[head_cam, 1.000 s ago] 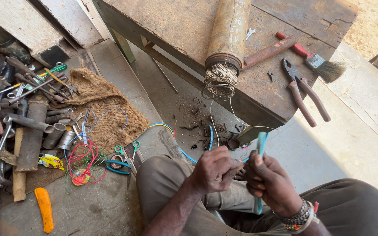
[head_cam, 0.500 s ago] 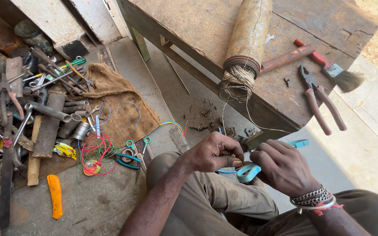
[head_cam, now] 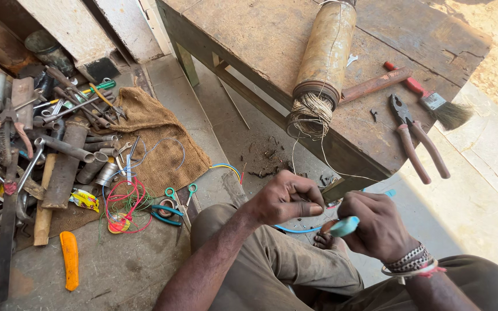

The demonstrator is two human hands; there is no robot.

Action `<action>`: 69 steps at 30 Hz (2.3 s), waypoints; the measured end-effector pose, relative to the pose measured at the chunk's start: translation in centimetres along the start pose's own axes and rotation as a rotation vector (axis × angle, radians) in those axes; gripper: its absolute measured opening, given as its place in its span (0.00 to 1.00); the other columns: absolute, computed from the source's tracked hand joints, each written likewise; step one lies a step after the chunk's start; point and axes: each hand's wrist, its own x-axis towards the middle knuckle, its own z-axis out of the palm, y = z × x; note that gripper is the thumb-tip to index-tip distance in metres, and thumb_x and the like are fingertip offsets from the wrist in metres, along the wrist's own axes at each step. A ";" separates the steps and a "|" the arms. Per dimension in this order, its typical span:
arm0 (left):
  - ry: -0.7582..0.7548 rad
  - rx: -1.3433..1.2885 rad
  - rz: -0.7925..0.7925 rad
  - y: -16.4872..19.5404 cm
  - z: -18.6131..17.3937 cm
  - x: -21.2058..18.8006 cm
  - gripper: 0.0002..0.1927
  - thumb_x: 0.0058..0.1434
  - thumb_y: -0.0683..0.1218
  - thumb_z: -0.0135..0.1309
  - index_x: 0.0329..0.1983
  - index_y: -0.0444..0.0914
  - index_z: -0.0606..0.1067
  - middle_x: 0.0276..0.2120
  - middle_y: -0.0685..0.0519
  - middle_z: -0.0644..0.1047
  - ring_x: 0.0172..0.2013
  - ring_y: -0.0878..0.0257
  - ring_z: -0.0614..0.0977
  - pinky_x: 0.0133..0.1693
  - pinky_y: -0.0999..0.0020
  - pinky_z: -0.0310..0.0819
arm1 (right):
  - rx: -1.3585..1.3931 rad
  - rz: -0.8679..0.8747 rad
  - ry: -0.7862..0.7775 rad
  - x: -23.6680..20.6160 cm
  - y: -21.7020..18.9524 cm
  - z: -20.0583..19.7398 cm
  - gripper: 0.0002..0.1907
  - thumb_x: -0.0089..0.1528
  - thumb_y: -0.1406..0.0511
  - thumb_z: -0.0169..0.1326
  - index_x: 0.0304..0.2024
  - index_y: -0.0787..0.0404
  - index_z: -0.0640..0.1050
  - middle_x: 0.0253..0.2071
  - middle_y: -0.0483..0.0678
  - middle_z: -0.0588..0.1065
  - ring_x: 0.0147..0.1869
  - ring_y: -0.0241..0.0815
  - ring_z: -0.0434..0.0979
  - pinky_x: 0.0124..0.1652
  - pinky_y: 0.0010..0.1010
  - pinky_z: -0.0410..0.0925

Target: The person sits on the floor and repairs electrical wires by stripping insulation, twisting exposed copper strands, and securing the connection with electrical tape. They use pliers to strip the wire ends and scissors to cut the tape.

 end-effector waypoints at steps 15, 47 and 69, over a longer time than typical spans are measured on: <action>0.320 0.671 0.490 -0.9 5.2 -0.8 0.07 0.62 0.36 0.63 0.40 0.36 0.76 0.28 0.52 0.72 0.29 0.57 0.72 0.32 0.61 0.66 | 1.329 0.904 0.186 -3.9 -0.9 6.3 0.15 0.64 0.56 0.54 0.43 0.61 0.70 0.23 0.40 0.65 0.22 0.31 0.62 0.23 0.26 0.62; 0.582 0.930 0.227 12.2 1.4 -11.9 0.00 0.65 0.41 0.56 0.38 0.39 0.77 0.36 0.52 0.80 0.43 0.57 0.82 0.52 0.58 0.73 | 0.356 0.707 -0.216 1.8 -2.3 -3.6 0.20 0.67 0.56 0.57 0.38 0.69 0.75 0.26 0.50 0.73 0.29 0.41 0.73 0.28 0.34 0.69; 0.237 1.286 -0.837 -5.4 -7.9 -1.1 0.04 0.60 0.47 0.60 0.35 0.42 0.82 0.59 0.47 0.75 0.72 0.47 0.58 0.72 0.39 0.30 | 0.579 1.065 -0.221 -2.4 2.8 1.4 0.23 0.55 0.59 0.59 0.52 0.58 0.76 0.33 0.42 0.78 0.35 0.33 0.76 0.36 0.28 0.74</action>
